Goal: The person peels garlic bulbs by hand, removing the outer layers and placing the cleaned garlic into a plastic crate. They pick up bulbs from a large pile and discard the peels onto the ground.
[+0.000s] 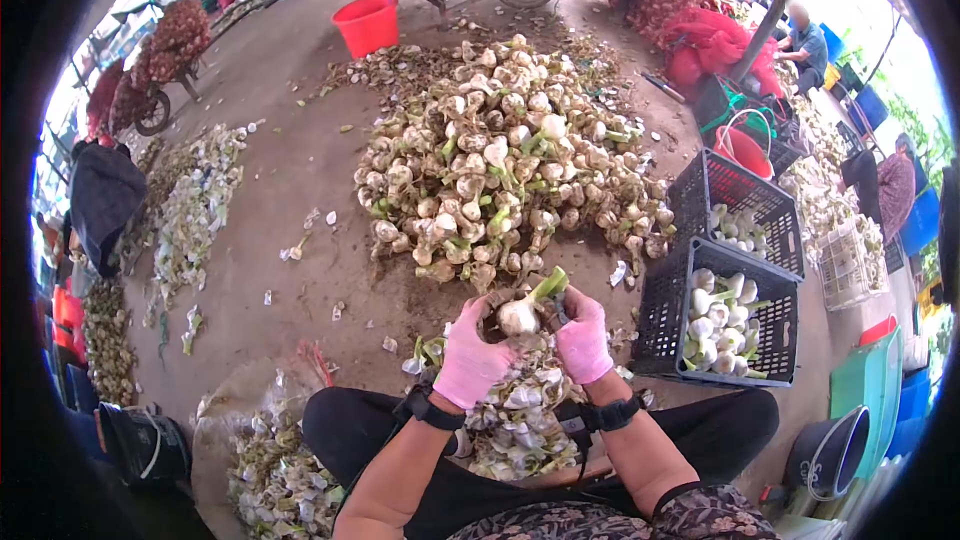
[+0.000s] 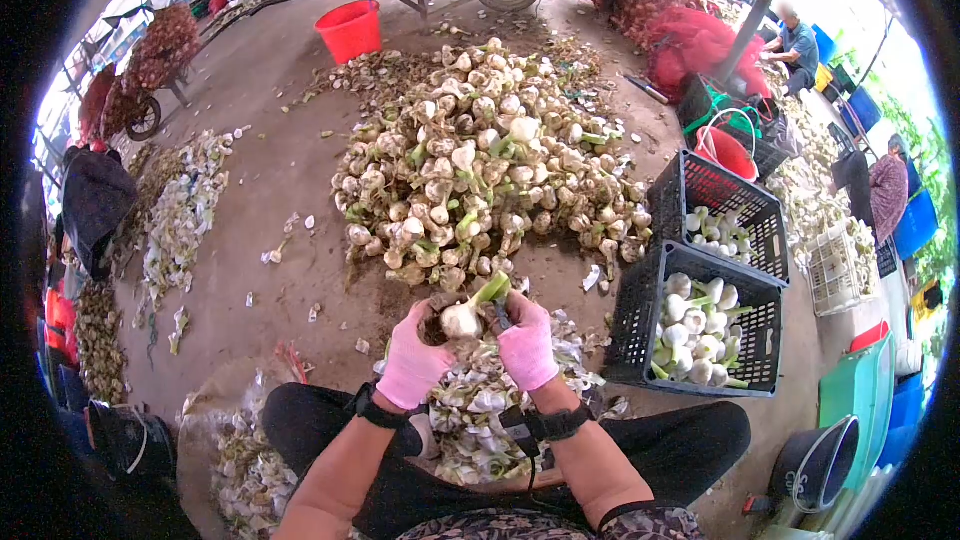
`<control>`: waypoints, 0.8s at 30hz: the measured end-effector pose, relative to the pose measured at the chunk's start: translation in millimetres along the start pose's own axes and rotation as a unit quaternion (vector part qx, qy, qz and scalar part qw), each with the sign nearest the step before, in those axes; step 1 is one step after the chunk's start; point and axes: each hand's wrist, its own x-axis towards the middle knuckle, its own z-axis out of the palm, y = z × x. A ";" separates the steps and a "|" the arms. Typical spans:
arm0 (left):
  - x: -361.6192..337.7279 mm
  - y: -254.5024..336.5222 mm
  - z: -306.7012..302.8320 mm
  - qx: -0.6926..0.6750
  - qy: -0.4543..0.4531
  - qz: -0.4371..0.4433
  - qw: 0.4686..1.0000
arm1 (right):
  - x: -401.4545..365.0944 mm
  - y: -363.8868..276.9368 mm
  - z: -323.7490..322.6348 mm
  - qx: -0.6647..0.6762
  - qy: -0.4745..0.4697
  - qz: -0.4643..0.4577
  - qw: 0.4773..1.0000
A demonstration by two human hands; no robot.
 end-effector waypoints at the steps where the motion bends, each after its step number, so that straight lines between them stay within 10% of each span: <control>1: -1.3 -6.1 2.0 0.000 -0.002 0.001 1.000 | -1.4 -5.7 -1.3 0.026 0.002 0.010 1.000; 3: -4.2 -15.0 5.3 -0.403 0.011 -0.203 0.892 | -1.9 -7.3 -3.7 0.054 0.007 0.021 0.998; 4: -1.9 -14.4 2.7 -0.401 0.008 -0.204 0.893 | -1.4 -5.0 -4.9 0.092 -0.001 0.022 0.996; 6: 4.5 -12.6 -4.4 -0.610 -0.071 -0.291 0.734 | -2.2 -3.6 -7.9 0.129 -0.006 0.023 0.991; 11: 2.0 -22.0 4.2 -0.521 -0.064 -0.301 0.796 | -7.0 -11.1 -15.4 0.091 0.000 0.029 0.995; 13: -5.2 -41.9 13.5 -0.308 -0.020 -0.121 0.943 | -8.5 -13.8 -17.6 0.093 0.001 0.026 0.995; 17: 1.3 13.4 0.2 -0.290 -0.007 -0.275 0.917 | -8.4 -0.3 -13.9 -0.026 0.021 -0.029 0.999; 24: -8.8 6.4 -0.5 -0.363 -0.150 -0.218 0.894 | 12.8 -12.6 -30.5 -0.046 0.066 -0.017 0.997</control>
